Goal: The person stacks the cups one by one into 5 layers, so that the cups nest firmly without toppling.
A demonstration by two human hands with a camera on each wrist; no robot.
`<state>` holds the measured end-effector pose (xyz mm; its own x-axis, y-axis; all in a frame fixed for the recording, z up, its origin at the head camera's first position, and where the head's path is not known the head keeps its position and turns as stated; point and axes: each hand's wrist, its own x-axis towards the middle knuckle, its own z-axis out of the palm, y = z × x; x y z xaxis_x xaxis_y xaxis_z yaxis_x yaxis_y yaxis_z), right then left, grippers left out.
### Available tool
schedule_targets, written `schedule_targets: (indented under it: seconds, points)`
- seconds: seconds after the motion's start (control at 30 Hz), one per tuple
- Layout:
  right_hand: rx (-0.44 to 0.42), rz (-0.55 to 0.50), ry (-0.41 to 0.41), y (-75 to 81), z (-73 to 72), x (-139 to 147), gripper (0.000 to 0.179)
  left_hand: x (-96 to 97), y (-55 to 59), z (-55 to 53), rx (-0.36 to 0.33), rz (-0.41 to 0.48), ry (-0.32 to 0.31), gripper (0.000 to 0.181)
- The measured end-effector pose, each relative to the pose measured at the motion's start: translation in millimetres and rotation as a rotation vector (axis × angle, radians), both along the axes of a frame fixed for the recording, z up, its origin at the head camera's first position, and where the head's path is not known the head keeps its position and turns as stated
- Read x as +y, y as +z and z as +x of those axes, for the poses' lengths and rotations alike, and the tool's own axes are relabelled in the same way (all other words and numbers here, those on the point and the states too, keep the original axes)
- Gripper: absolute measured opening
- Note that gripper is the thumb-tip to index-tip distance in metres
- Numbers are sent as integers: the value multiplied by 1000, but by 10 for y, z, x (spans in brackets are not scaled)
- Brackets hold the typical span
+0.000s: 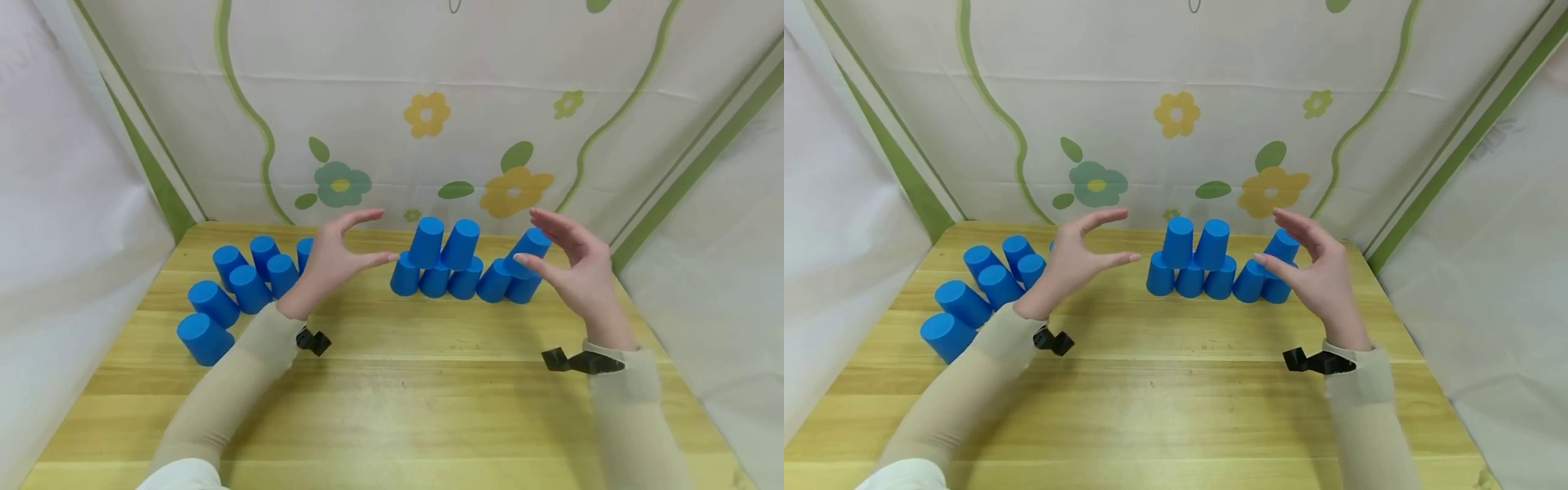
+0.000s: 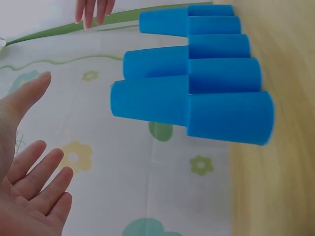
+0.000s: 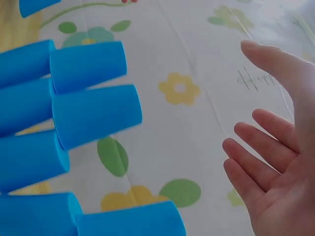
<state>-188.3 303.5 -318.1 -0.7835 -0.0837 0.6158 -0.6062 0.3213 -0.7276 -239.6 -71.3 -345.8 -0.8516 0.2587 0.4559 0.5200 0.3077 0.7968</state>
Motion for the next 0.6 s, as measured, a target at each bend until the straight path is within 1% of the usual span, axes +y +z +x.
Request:
schedule_targets:
  seconds: [0.13, 0.27, 0.33, 0.47, 0.53, 0.6]
  points:
    - [-22, 91, 1, -47, 44, -134, 67, -134, -125, 124, -27, -30, 45, 68]
    - [-55, 146, 25, -90, 92, -296, 69, -249, -230, 237, -69, -42, 78, 70]
    - [-72, 156, 60, -86, 135, -397, 69, -307, -284, 288, -83, -46, 90, 71]
    - [-78, 174, 144, -74, 227, -597, 66, -425, -407, 377, -102, -62, 117, 71]
    - [-81, 181, 182, -114, 242, -668, 67, -488, -471, 421, -109, -75, 143, 72]
    - [-99, 189, 208, -196, 231, -719, 70, -562, -539, 457, -113, -88, 177, 74]
